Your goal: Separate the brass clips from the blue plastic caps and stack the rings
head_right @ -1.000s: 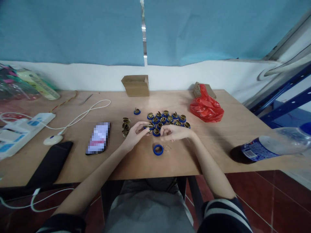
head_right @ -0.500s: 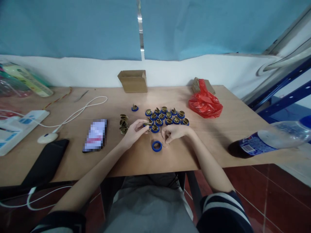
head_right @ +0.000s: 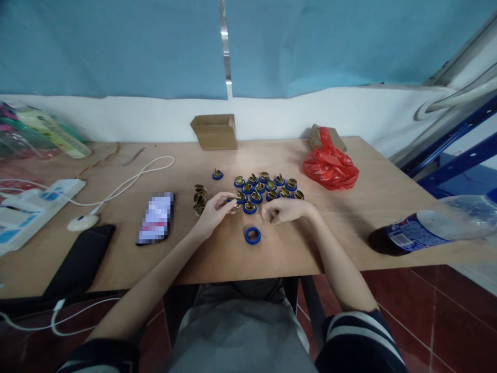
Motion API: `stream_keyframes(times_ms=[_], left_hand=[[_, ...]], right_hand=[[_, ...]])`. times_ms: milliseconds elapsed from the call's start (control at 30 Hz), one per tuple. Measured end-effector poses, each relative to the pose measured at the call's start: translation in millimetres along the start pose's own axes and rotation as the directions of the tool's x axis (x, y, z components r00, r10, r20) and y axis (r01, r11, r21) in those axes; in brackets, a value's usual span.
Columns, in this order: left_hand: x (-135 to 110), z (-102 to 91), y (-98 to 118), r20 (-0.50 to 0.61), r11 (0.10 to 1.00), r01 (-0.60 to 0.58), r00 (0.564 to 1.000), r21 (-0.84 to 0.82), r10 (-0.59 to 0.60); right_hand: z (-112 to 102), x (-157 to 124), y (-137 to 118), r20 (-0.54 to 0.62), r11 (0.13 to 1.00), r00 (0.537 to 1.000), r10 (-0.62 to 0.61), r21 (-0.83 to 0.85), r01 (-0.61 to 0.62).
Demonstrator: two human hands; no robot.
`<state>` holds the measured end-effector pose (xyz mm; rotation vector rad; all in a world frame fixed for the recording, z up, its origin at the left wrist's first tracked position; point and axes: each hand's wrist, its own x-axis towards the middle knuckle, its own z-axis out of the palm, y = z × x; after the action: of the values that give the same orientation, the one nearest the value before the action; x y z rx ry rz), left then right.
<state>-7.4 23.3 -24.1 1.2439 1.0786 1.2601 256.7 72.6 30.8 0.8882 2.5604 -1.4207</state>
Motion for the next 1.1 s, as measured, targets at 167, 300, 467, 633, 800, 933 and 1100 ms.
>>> stream_keyframes(times_ms=[167,300,467,633,800,933,1100], left_hand=[[0,0.2,2,-0.001,1.000,0.006,1.000,0.005,-0.006],[-2,2.3,4,0.000,1.000,0.014,1.000,0.009,-0.014],[-3,2.6,4,0.013,1.000,0.012,1.000,0.025,-0.012],[-2,1.7,3,0.004,0.999,0.001,1.000,0.037,-0.001],[-2,2.3,1,0.010,0.999,0.015,1.000,0.051,-0.016],[-2,2.2,1,0.004,0.998,0.012,1.000,0.054,-0.012],[-2,1.9,3,-0.001,0.999,0.005,1.000,0.054,-0.005]], right_hand=[[1,5,2,-0.024,1.000,1.000,-0.010,-0.027,0.009],[3,10,0,-0.033,0.997,0.997,-0.069,-0.017,0.069],[2,4,-9,-0.101,0.998,0.995,-0.006,0.066,0.013],[0,-4,-9,-0.078,0.991,0.989,0.125,0.045,-0.122],[3,-3,-5,0.003,0.980,0.980,0.198,0.021,-0.198],[5,-1,-9,-0.022,0.968,0.968,0.249,0.040,-0.248],[5,3,-10,-0.106,0.989,0.985,0.136,-0.041,-0.141]])
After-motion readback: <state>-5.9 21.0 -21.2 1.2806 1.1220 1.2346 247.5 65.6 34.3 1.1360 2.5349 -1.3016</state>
